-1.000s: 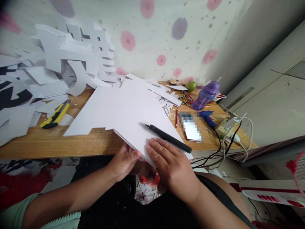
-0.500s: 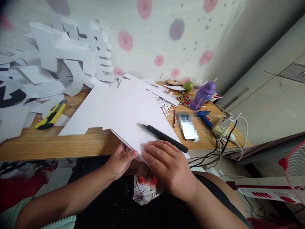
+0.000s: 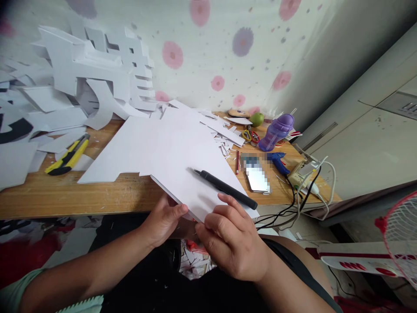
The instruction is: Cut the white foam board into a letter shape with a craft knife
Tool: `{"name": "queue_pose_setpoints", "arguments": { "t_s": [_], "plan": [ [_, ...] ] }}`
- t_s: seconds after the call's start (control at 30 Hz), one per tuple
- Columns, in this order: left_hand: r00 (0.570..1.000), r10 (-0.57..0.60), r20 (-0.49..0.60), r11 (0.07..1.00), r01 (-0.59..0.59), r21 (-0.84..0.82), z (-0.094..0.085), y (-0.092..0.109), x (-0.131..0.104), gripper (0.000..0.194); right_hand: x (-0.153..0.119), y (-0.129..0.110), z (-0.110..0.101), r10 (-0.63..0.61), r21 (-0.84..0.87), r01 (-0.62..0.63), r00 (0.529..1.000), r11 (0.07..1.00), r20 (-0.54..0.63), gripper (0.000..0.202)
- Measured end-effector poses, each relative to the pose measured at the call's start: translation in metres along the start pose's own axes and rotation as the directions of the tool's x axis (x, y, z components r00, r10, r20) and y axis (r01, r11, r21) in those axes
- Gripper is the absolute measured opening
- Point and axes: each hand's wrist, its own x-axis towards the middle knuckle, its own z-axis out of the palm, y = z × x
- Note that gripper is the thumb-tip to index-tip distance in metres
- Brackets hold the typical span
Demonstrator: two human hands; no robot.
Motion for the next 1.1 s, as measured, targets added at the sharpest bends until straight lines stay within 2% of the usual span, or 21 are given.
{"name": "queue_pose_setpoints", "arguments": {
  "t_s": [0.1,0.23,0.4,0.5,0.57,0.63,0.77,0.9,1.1],
  "plan": [
    [1.0,-0.013,-0.025,1.0,0.014,0.016,0.0,-0.001,0.0,0.048,-0.002,-0.001,0.0,0.02,-0.014,-0.019,1.0,1.0,0.016,0.014],
    [0.995,-0.012,-0.099,0.999,0.016,0.042,-0.002,-0.002,0.001,0.056,-0.001,-0.009,0.0,0.054,-0.025,-0.054,0.998,0.998,0.01,0.016],
    [0.992,-0.022,-0.126,0.998,0.03,0.059,-0.002,0.001,0.001,0.052,0.002,-0.018,-0.011,-0.021,0.054,0.02,1.0,0.998,0.017,0.015],
    [0.993,-0.02,-0.115,0.998,0.027,0.059,-0.002,0.002,0.001,0.054,-0.001,-0.015,-0.018,-0.027,0.045,0.027,1.0,0.999,0.003,0.014],
    [0.995,-0.021,-0.099,0.998,0.027,0.053,-0.001,0.002,0.002,0.054,-0.004,-0.009,-0.02,0.013,0.008,-0.013,0.999,1.0,-0.038,0.006],
    [0.996,-0.013,-0.09,0.999,0.018,0.051,-0.001,0.002,0.002,0.05,-0.007,-0.003,-0.018,0.06,-0.03,-0.062,0.997,0.998,-0.053,0.011],
    [0.996,0.0,-0.09,0.999,0.005,0.049,-0.001,0.002,0.003,0.047,-0.011,0.002,-0.01,0.105,-0.093,-0.105,0.994,0.99,-0.01,0.024],
    [0.996,-0.021,-0.088,0.998,0.026,0.052,-0.003,-0.001,0.002,0.047,-0.01,-0.002,-0.008,0.058,-0.125,-0.058,0.998,0.99,0.001,0.022],
    [0.989,-0.004,-0.147,0.997,0.015,0.076,-0.002,-0.001,0.001,0.05,-0.001,-0.008,-0.01,-0.016,-0.11,0.017,1.0,0.994,0.012,0.017]
  ]
}}
